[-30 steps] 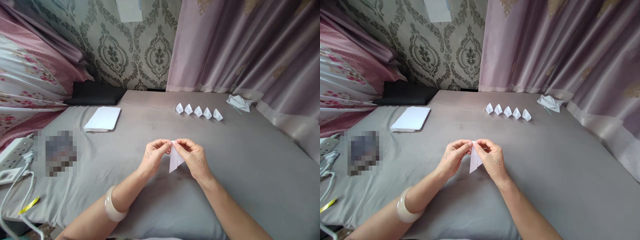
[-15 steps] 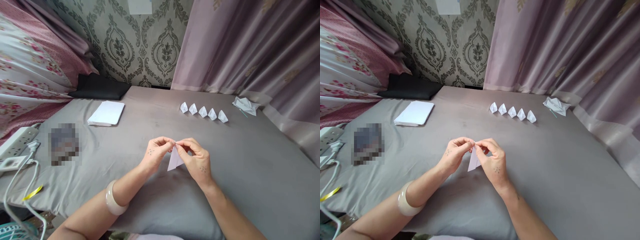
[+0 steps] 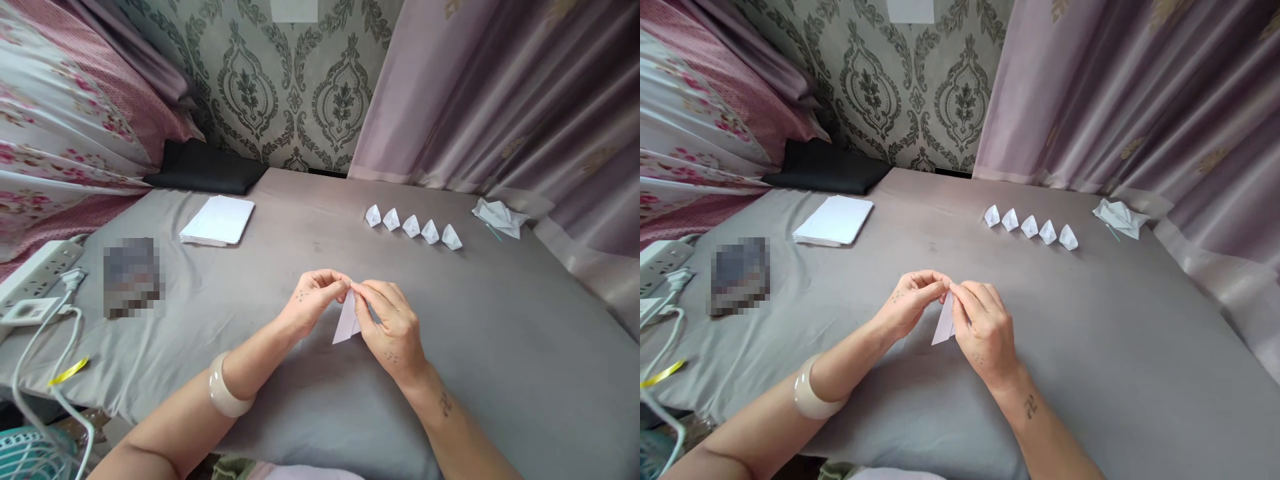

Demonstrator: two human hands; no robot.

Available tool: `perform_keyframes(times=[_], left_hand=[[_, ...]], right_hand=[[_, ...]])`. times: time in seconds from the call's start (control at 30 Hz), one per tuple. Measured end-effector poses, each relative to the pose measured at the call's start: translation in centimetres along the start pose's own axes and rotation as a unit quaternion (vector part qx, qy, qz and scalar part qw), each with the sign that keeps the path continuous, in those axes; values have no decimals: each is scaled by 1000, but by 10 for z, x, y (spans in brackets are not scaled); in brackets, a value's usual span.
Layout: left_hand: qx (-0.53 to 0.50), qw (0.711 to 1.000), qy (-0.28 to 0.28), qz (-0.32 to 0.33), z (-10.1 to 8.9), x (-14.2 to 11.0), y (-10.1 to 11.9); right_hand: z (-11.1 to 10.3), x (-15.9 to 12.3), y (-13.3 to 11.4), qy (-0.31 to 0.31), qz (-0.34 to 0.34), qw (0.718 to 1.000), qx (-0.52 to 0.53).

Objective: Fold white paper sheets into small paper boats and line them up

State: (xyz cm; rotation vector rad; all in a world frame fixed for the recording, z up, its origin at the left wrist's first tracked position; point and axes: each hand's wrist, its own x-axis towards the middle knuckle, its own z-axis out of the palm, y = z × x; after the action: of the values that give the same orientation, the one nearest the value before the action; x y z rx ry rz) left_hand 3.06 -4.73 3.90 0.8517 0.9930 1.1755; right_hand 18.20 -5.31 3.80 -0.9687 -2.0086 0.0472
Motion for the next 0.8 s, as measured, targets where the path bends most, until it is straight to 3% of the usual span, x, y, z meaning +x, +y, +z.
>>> perform_keyframes(times=[0.13, 0.33, 0.53, 0.6, 0.67, 0.73, 0.8], left_hand=[[-13, 1000, -17, -19, -4, 2, 0], [-25, 999, 7, -26, -7, 3, 0], [10, 996, 69, -50, -8, 8, -9], [2, 997, 63, -50, -9, 9, -11], [-4, 998, 49, -39, -10, 9, -10], [-4, 999, 38, -22, -9, 8, -9], [-1, 999, 31, -5, -6, 7, -8]], right_hand=[[-2, -2, -4, -31, -36, 995, -84], [0, -7, -19, -102, -60, 970, -214], [8, -12, -23, -158, -23, 966, -202], [8, -11, -19, -140, 21, 983, -114], [6, -8, -12, -91, 115, 989, 26], [3, -4, -4, -60, 264, 946, 179], [0, 1, 1, -81, 388, 870, 294]])
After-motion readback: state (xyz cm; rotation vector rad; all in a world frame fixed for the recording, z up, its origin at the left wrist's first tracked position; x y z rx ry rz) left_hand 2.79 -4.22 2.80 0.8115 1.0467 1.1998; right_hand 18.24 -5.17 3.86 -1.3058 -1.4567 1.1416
